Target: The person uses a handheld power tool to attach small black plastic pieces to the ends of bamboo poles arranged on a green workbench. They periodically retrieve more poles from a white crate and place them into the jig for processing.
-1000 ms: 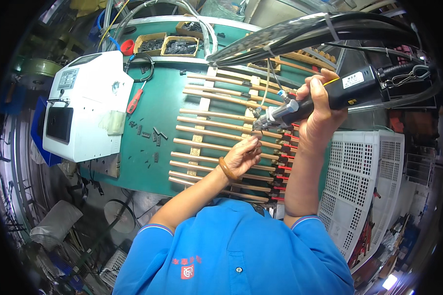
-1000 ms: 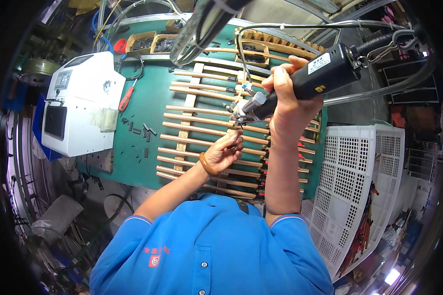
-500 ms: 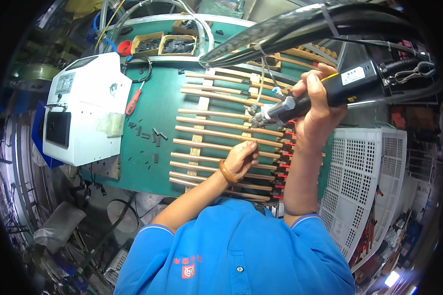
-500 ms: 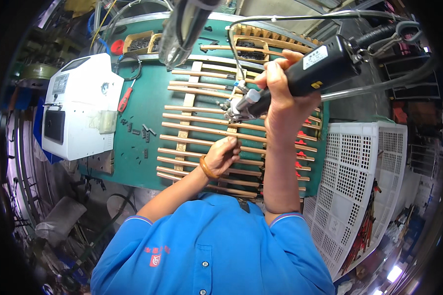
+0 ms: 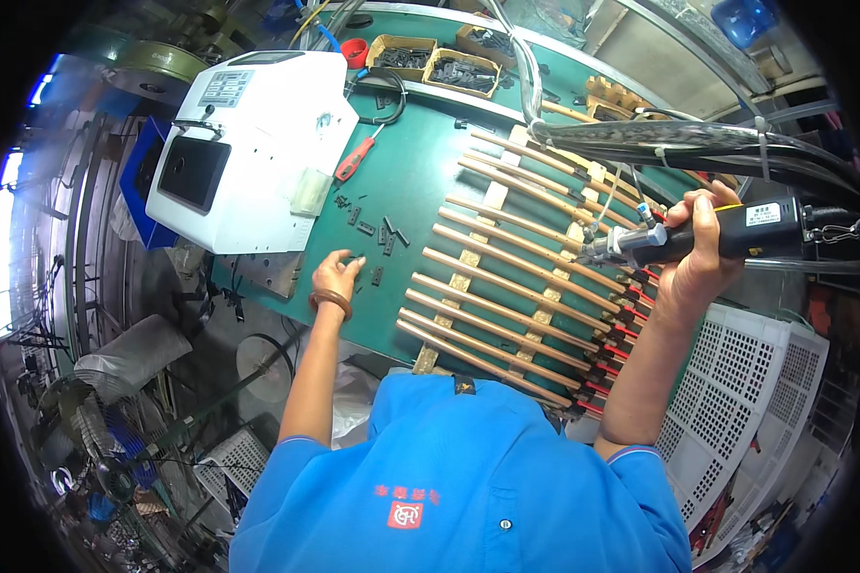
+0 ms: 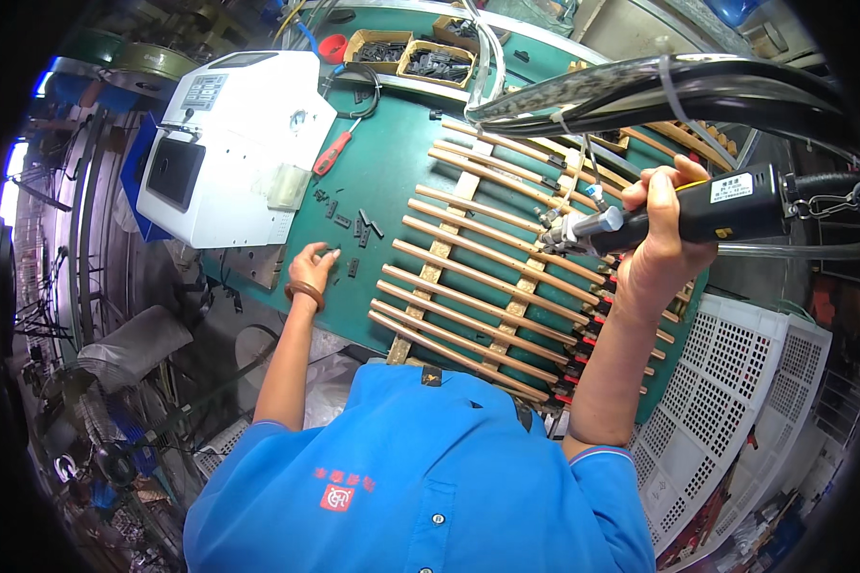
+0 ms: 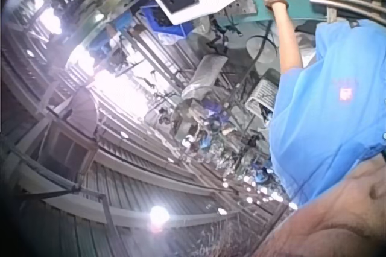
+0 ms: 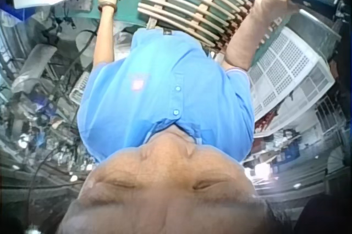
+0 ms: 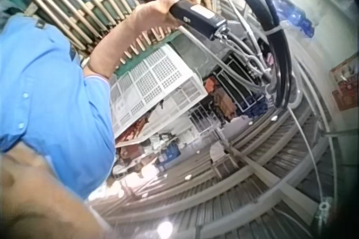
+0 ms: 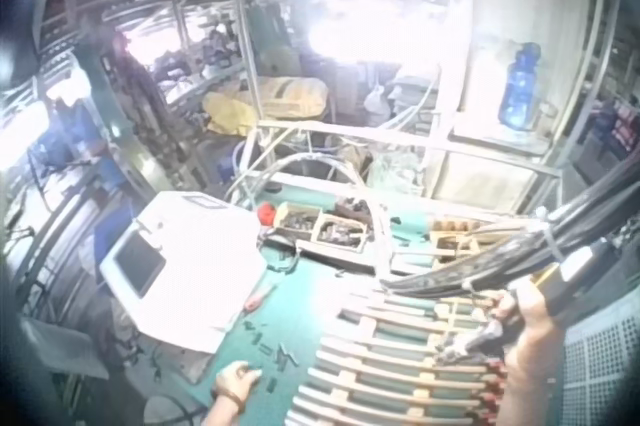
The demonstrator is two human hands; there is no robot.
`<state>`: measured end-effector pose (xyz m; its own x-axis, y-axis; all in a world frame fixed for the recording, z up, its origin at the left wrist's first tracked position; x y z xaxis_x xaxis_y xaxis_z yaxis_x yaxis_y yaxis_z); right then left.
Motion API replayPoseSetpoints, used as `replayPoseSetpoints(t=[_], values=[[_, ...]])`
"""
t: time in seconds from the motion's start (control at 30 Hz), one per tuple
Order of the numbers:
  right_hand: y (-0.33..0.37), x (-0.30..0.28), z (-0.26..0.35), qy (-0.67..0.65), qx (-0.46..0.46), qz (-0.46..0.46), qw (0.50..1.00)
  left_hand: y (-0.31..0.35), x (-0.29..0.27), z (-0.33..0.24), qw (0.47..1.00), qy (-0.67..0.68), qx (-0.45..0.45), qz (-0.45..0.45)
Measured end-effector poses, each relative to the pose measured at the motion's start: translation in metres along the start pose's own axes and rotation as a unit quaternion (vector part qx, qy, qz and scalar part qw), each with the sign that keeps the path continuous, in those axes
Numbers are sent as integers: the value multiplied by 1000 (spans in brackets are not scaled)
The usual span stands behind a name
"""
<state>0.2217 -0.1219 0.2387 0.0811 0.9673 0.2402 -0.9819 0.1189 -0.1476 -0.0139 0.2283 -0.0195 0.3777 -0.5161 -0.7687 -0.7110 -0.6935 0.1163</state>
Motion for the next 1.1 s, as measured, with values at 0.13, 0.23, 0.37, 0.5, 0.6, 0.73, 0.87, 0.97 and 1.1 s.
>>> replayPoseSetpoints(t=[0.13, 0.23, 0.37, 0.5, 0.6, 0.73, 0.87, 0.97, 1.1], values=[[-1, 0, -2, -36, 18, 18, 999, -10, 1, -16, 947, 247, -203, 35], [-6, 2, -5, -25, 18, 7, 1000, 7, 14, -67, 708, 660, -182, 174], [-15, -9, -3, -6, -4, 9, 1000, 30, 47, -155, 589, 720, -167, 326], [-17, -18, -1, 11, 0, -4, 1000, 48, 81, -204, 618, 673, -128, 385], [-19, -24, -2, 0, -6, -6, 1000, 49, 104, -228, 647, 633, -97, 414], [-22, -27, 0, 14, -20, -12, 1000, 41, 129, -241, 695, 579, -86, 418], [-25, -24, -4, -1, 0, -29, 1000, 28, 148, -248, 754, 515, -67, 402], [-31, -22, -7, 16, -26, -23, 999, 20, 153, -263, 741, 541, -26, 396], [-38, -19, -7, 20, -30, -14, 999, 8, 163, -269, 761, 513, -49, 394]])
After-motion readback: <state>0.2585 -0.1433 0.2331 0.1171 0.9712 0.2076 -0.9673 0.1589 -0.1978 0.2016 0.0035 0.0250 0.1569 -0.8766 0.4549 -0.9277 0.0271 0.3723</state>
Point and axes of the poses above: each hand's wrist, its own y-axis away from the middle knuckle, its own x-axis out of the palm, z = x × y, the point moved 2 cm from there along -y, towards the middle knuckle, and after that the axes turned 9 degrees about x, right-handed, at the moved point
